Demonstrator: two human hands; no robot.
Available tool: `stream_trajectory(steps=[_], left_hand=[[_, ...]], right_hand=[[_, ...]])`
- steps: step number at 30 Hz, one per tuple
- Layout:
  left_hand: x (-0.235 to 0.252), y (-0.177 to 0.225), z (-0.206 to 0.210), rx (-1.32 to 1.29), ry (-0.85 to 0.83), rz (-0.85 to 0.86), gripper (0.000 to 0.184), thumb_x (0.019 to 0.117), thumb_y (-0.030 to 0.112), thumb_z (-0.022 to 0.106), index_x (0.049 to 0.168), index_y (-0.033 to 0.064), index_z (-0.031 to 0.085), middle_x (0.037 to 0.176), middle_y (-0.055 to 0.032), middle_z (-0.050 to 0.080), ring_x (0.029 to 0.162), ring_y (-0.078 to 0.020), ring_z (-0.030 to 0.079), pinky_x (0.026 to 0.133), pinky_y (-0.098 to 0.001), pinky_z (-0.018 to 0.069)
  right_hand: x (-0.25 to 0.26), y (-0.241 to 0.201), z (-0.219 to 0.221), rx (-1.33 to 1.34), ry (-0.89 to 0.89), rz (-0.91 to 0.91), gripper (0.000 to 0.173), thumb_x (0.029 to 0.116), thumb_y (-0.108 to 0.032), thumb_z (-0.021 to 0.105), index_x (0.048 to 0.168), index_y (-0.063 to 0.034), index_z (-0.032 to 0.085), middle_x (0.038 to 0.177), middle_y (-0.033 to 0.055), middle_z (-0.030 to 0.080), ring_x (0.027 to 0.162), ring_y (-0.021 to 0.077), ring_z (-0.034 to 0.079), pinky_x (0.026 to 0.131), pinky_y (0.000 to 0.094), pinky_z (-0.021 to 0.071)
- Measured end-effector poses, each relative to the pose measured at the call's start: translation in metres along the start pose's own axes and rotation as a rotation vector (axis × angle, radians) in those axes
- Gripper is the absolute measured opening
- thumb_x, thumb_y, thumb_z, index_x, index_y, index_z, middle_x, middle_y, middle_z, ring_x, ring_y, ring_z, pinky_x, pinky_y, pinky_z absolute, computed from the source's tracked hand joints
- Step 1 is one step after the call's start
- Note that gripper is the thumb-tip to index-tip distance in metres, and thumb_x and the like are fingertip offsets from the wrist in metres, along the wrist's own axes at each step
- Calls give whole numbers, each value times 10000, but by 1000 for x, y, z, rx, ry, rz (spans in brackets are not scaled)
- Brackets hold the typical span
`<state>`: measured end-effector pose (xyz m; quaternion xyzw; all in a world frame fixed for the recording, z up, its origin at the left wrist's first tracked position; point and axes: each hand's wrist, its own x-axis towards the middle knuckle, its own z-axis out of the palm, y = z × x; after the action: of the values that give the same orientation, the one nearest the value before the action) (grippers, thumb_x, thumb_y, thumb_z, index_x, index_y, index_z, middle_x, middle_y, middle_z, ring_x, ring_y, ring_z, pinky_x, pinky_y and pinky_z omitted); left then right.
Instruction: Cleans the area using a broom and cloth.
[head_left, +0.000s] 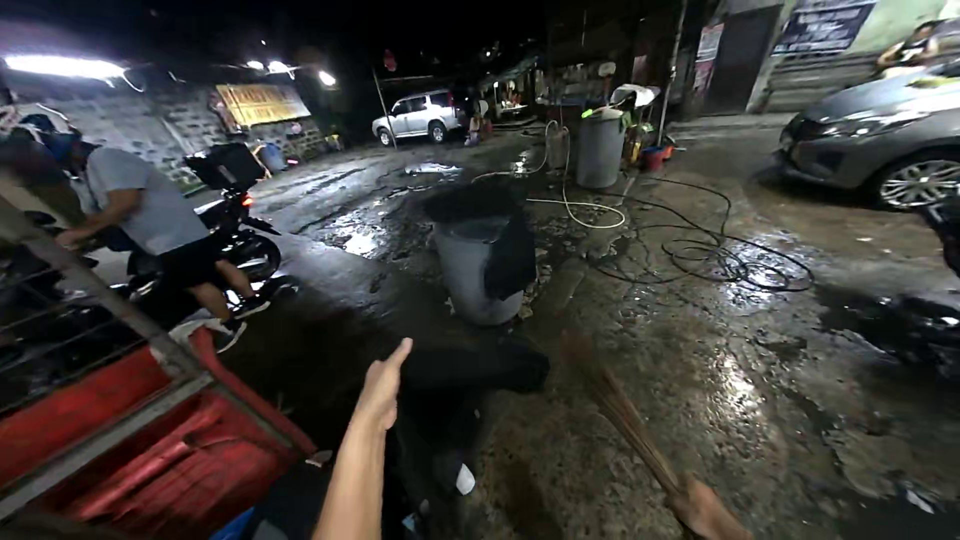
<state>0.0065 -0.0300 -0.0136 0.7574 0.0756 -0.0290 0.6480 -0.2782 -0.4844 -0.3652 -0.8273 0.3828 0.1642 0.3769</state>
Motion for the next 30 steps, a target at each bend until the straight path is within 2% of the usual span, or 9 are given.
stream_trajectory(steps=[3,6,11,13,18,24,26,27,30], left_hand=[[3,-7,31,165,-291,35,743,906,412,776,1457,21,467,1385,-151,607,1287,-223,584,1081,-443,499],[3,-10,50,270,-573,88,653,896,352,795,1415,66,520,1310,-73,669,1221,-149,634,1061,-385,529],[15,-8,82,410,-831,112,624,892,312,796,1409,84,532,1322,-49,663,1241,-126,616,1083,-374,506],[16,-3,92,451,-857,128,655,873,289,802,1418,58,522,1336,-83,650,1252,-156,606,1086,-405,498],[16,24,95,504,-1049,263,534,880,169,777,1373,99,582,1296,1,665,1224,-83,598,1093,-351,480],[11,27,67,564,-904,412,632,867,191,823,1428,75,558,1404,-74,615,1327,-159,549,1151,-401,438],[17,11,52,619,-633,516,404,888,233,813,1190,-1,679,1144,-148,705,1078,-242,671,968,-469,542],[17,1,40,664,-497,513,381,917,249,783,1183,-1,671,1129,-166,703,1054,-268,692,966,-483,565],[-28,-56,8,720,-346,199,442,992,410,670,1031,-30,663,921,-195,673,844,-325,677,812,-559,569]], right_hand=[[18,-101,-19,372,66,-89,515,773,-357,822,1179,-78,671,931,156,736,790,322,734,730,576,618],[0,-199,-50,520,35,-307,455,808,-325,767,1180,-86,659,912,143,726,743,307,728,676,559,627],[-30,-322,-78,567,-370,-841,566,851,-206,735,1402,-170,613,1287,48,692,1069,195,694,886,441,603],[-33,-360,-76,509,-542,-1033,614,841,-170,754,1431,-137,586,1255,59,687,1060,152,666,924,395,570],[-40,-424,-90,358,-814,-1181,297,833,-154,722,1112,-75,655,985,-10,714,908,66,671,850,320,576],[-67,-450,-99,178,-677,-1111,236,789,-93,763,998,-5,696,889,60,729,814,121,693,788,366,599],[-65,-452,-97,109,-588,-1098,250,793,-72,799,1014,0,707,891,79,733,806,143,701,782,384,605],[-65,-451,-96,78,-534,-1073,264,799,-81,808,1029,-7,701,892,79,724,804,144,694,781,385,599],[-60,-445,-90,10,-382,-997,303,825,-150,819,1067,-17,696,914,92,712,823,170,687,795,429,586]])
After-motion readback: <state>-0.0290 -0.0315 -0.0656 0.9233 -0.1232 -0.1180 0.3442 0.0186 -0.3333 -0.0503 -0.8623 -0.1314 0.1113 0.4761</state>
